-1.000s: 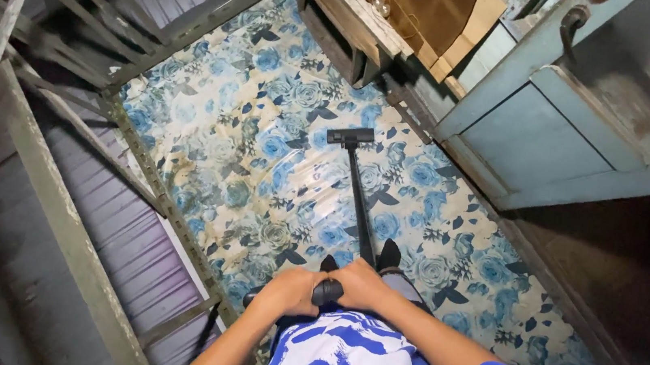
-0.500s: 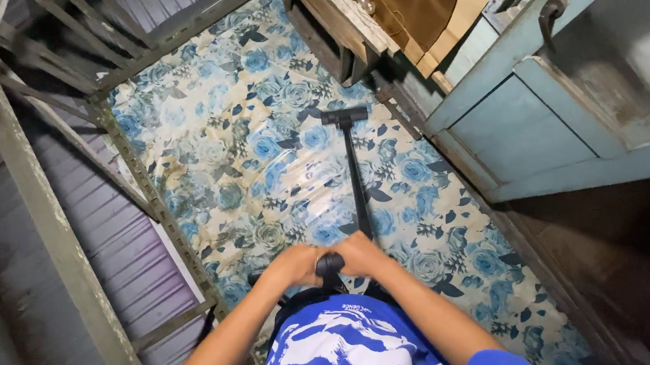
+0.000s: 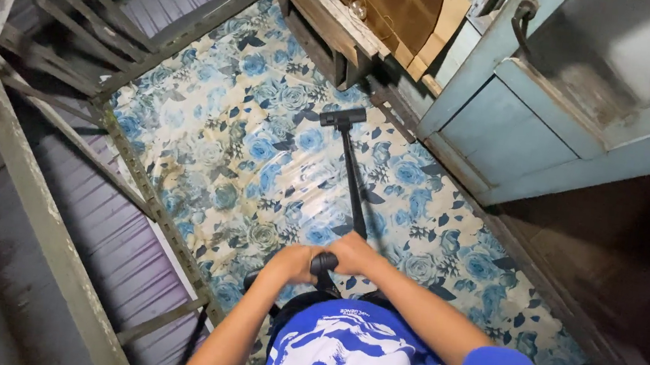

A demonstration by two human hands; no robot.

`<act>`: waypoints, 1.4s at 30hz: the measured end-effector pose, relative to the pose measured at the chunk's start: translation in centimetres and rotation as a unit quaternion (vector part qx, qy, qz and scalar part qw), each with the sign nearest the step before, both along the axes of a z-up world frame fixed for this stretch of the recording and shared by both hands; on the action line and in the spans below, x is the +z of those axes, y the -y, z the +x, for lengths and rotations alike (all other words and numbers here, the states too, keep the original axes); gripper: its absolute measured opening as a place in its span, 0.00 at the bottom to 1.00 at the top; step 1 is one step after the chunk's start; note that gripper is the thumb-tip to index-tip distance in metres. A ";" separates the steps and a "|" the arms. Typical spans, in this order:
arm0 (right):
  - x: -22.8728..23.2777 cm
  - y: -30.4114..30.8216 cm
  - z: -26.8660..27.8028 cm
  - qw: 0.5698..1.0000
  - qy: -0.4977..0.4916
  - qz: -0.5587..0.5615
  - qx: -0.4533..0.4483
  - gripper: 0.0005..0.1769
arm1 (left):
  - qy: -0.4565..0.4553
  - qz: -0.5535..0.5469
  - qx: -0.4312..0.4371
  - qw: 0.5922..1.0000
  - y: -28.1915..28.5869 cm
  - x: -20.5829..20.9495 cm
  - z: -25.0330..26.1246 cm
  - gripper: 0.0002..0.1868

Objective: The person uses a vacuum cleaner to clean a floral-patterned rug. They move the vacuum head back and forth across the rug's surface in a repetitive motion.

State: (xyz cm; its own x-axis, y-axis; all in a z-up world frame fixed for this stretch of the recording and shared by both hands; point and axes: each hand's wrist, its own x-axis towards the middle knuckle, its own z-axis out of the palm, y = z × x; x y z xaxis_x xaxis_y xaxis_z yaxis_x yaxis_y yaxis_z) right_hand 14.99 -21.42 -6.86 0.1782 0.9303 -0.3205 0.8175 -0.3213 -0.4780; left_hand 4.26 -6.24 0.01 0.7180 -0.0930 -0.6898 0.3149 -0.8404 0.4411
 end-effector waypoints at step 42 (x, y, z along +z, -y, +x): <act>-0.4 19.5 -1.3 0.992 -0.019 0.089 0.090 0.28 | 0.033 -0.021 0.275 0.961 21.7 2.0 -7.5 0.27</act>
